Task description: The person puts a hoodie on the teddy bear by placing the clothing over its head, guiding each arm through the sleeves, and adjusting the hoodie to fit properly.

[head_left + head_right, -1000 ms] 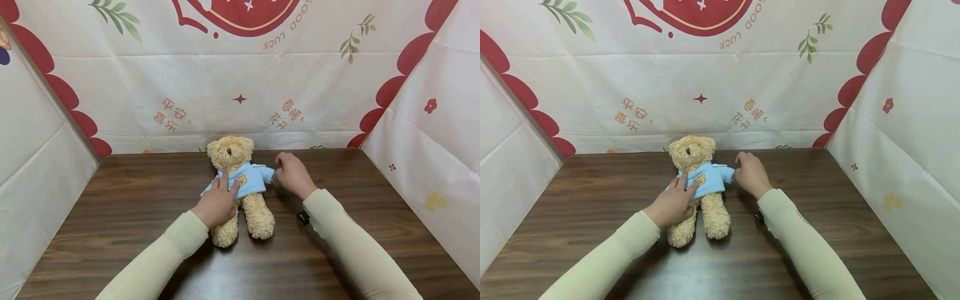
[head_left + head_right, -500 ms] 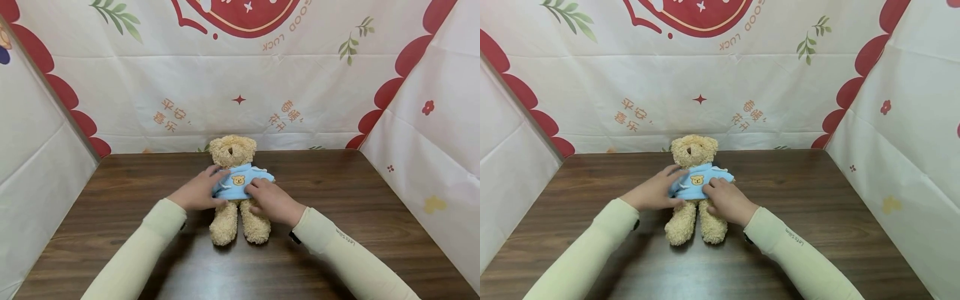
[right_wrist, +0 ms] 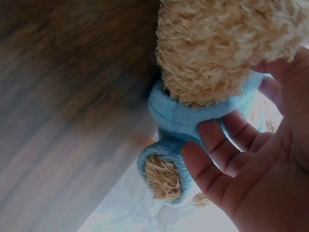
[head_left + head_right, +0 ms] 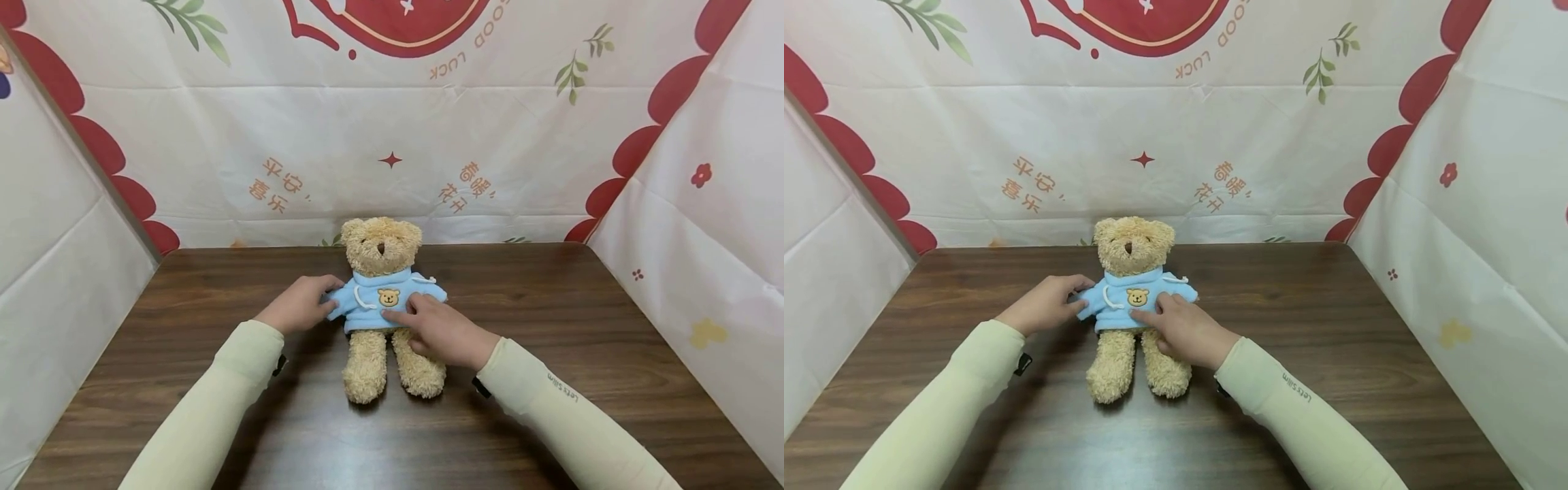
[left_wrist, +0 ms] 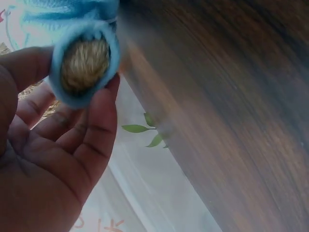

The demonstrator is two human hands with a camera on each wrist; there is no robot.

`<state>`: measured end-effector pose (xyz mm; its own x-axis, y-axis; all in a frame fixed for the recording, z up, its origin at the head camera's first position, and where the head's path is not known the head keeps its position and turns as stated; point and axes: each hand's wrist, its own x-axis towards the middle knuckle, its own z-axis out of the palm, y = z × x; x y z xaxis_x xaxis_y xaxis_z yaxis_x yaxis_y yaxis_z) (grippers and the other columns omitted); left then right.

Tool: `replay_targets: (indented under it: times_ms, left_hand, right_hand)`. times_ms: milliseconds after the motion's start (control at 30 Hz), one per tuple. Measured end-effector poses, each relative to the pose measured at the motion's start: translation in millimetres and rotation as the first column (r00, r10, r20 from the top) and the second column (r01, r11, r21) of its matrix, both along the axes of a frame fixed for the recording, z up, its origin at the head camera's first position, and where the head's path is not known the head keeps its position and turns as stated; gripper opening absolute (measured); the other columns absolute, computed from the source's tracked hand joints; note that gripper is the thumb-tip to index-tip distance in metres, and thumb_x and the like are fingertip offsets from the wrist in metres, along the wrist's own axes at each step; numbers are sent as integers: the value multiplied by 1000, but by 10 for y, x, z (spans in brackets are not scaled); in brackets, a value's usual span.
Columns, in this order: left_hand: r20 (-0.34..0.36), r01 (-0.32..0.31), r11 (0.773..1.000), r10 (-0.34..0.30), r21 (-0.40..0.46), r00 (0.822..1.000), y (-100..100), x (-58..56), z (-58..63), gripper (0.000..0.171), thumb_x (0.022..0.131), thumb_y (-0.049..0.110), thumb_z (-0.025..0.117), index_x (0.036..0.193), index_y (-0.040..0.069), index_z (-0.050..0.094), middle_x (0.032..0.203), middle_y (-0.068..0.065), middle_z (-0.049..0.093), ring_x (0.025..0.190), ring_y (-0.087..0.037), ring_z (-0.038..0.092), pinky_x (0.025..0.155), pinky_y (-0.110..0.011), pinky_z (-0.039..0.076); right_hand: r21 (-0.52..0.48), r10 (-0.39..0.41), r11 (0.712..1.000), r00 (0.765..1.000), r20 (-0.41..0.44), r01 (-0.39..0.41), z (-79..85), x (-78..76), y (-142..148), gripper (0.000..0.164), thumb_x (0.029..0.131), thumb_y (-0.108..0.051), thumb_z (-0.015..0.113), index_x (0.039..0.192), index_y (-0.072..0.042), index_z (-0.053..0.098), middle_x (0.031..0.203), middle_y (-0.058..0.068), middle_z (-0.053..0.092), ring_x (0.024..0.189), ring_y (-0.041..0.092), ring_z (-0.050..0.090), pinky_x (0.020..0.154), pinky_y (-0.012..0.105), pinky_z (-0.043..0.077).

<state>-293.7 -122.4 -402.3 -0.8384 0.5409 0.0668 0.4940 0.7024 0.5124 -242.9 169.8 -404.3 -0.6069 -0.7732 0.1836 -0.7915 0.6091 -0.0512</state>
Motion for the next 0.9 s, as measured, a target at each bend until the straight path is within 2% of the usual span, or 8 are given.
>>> replay_targets:
  times_ms: [100,200,267,400,600,700,800,900]
  left_hand:
    - [-44,-13,1000,13,-4,999,-10,-32,-15,30,96,2,58,126,2,64,117,-11,68,98,-21,63,85,-41,51]
    - [-91,-22,1000,21,-10,996,-8,-54,-39,31,95,-3,52,124,2,65,117,-12,68,101,-23,63,87,-41,51]
    - [-121,-35,999,34,-7,992,5,-49,-53,32,96,-4,52,124,2,65,119,-13,67,108,-26,63,91,-43,50]
    - [-137,-70,997,73,27,988,34,-2,-83,34,95,3,54,129,2,63,120,-14,64,107,-28,61,90,-44,49]
    - [-7,-156,978,159,135,987,121,13,-8,44,99,31,58,132,2,60,127,-14,60,115,-30,58,96,-48,46]
    - [79,-199,974,191,112,978,167,-65,43,46,101,38,55,130,4,61,125,-13,63,114,-29,60,95,-47,47]
    - [153,-176,983,166,56,974,197,-168,46,44,102,36,54,130,4,62,124,-12,64,109,-26,61,92,-44,49]
    - [192,-149,988,138,46,972,215,-238,26,32,102,31,56,119,6,67,109,-9,66,90,-22,62,80,-40,50]
  right_hand:
    - [16,29,999,999,-25,-28,11,-8,-8,61,84,-5,71,141,-22,59,87,2,41,73,16,34,64,29,35]
    - [31,43,999,998,-36,-41,25,-9,-20,59,84,-5,69,139,-22,61,86,1,39,71,17,33,63,29,34]
    - [43,43,998,998,-41,-41,32,-8,-27,58,84,-6,69,139,-23,61,85,0,38,71,17,33,62,29,35]
    - [62,47,997,998,-49,-44,44,-5,-42,57,85,-8,71,139,-23,61,85,0,37,70,17,34,60,29,36]
    - [73,57,996,996,-70,-52,36,-7,-40,58,84,-9,72,139,-22,61,86,2,39,70,16,33,60,29,36]
    - [81,62,995,995,-78,-55,28,-12,-41,58,85,-8,71,140,-23,60,86,3,40,70,17,33,61,29,36]
    - [95,59,994,996,-68,-52,24,-12,-45,57,86,-9,70,140,-23,59,86,3,40,70,17,32,61,29,35]
    - [108,50,993,997,-53,-44,29,-10,-52,56,88,-10,70,141,-24,58,86,2,40,70,17,32,61,29,34]
